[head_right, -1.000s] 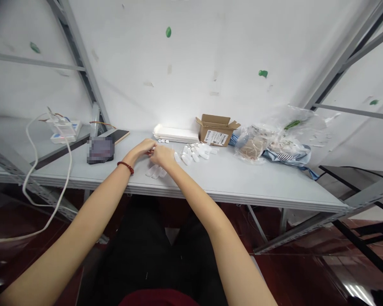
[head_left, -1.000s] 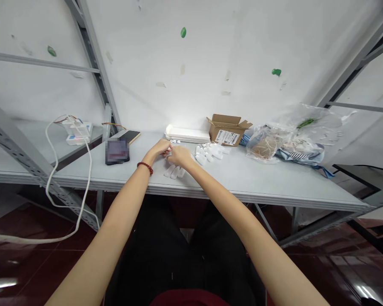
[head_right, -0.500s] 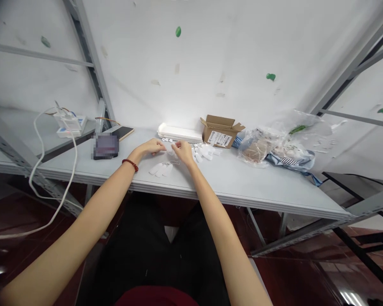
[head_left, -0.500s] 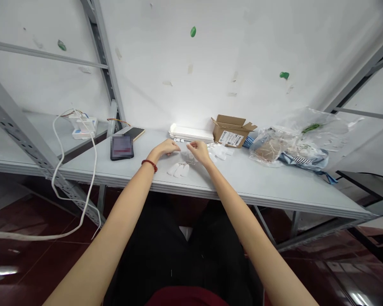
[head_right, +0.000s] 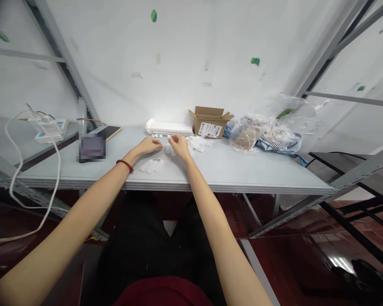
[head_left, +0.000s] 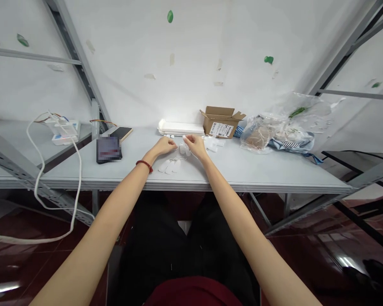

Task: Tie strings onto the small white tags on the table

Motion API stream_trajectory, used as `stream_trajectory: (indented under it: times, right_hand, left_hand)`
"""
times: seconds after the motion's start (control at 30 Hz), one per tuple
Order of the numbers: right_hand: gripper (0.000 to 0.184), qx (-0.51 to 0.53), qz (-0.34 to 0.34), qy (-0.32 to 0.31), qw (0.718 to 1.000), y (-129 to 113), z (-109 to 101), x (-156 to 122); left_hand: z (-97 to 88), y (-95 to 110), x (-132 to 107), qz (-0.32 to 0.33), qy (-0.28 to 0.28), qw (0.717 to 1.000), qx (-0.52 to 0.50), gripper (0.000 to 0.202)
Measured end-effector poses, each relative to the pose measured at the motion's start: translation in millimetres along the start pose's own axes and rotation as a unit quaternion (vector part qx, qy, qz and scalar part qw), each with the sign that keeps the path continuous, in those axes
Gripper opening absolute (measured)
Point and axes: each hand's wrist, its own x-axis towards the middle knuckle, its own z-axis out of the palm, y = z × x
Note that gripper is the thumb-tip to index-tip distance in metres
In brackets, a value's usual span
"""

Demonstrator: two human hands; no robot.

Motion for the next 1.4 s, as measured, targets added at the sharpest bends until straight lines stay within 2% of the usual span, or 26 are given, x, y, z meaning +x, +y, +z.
stream_trajectory:
  times: [0.2, 0.43, 0.57, 1.0, 1.23, 1.33, 1.4]
  right_hand:
    - [0.026, 0.007, 0.006, -0.048, 0.999, 0, 6, -4]
    - [0.027, -0.092, -0.041, -0.036, 0.994, -2, 8, -7]
    - [0.027, -0.102, -0.051, -0.039, 0.993, -3, 8, -7]
    - [0.038, -0.151, -0.053, -0.048, 0.986, -2, 8, -5]
    - [0.035, -0.102, -0.076, -0.033, 0.991, 5, 9, -4]
    - [0.029, -0.073, -0.074, -0.019, 0.994, 10, 11, -2]
    - [0.027, -0.07, -0.073, -0.005, 0.995, 12, 11, -1]
  left_hand:
    - [-3.0, 3, 3, 0.025, 0.099, 0.993, -0.057, 0.02]
    - [-2.0, 11, 0, 0.008, 0.134, 0.989, -0.065, 0.022]
    - [-1.9, 14, -1, 0.006, 0.162, 0.985, -0.058, 0.02]
    - [-4.5, 19, -5, 0.047, 0.111, 0.991, -0.06, 0.024]
    - [-4.5, 23, -9, 0.055, 0.105, 0.987, -0.107, 0.023]
    - [-3.7, 23, -6, 0.023, 0.101, 0.984, -0.143, 0.018]
    - [-3.2, 21, -3, -0.045, 0.108, 0.977, -0.177, 0.017]
